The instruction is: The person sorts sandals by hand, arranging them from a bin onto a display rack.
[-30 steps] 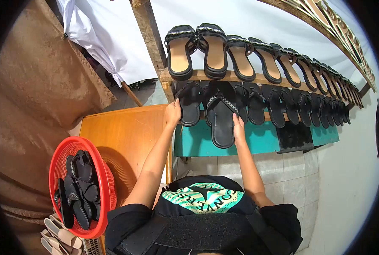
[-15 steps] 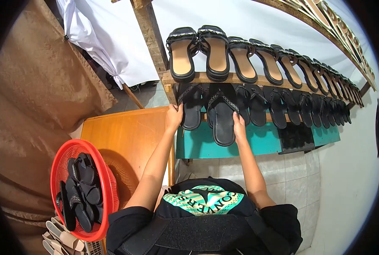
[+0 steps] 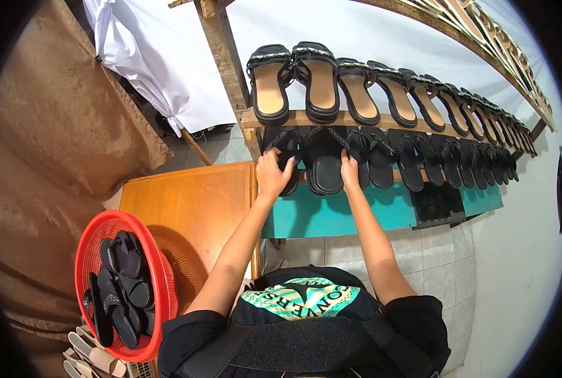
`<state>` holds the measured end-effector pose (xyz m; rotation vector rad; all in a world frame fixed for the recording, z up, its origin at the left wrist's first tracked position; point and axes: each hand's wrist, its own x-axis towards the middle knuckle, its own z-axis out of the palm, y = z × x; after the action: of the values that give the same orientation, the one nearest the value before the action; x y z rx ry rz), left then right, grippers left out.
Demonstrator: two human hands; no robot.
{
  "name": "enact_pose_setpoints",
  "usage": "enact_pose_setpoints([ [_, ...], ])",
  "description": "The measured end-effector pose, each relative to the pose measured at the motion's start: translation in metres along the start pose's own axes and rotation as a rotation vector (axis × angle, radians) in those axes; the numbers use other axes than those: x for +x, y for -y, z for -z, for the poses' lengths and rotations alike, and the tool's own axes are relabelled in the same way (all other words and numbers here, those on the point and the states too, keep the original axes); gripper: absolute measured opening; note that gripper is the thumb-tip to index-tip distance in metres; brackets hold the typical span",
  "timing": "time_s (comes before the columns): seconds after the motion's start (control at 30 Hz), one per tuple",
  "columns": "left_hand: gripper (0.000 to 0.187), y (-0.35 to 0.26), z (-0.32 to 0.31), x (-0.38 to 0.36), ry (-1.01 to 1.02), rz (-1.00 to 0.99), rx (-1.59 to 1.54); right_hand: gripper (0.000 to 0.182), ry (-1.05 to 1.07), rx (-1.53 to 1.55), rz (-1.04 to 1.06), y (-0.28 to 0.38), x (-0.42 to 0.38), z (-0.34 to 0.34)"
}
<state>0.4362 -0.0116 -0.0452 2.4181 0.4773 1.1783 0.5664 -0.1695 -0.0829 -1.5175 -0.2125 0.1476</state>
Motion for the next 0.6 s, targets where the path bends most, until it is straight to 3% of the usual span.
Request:
enact_pose_setpoints([
  [0.17,0.044,-0.01,-0.02,0.015,0.221,0.074,0.083,0.042,-0.061,0.04,0.002,0.007,-0.007,0.002],
  [0.33,0.045,-0.007,-0.035,0.017,0.165,0.035,0.124,0.042,-0.042,0.047,-0.027,0.006,-0.007,0.004],
  [0.6,0.022,0.005,-0.045,0.012,0.073,0.133,-0.01,0.044,0.008,-0.058,-0.01,0.0,-0.003,-0.007],
])
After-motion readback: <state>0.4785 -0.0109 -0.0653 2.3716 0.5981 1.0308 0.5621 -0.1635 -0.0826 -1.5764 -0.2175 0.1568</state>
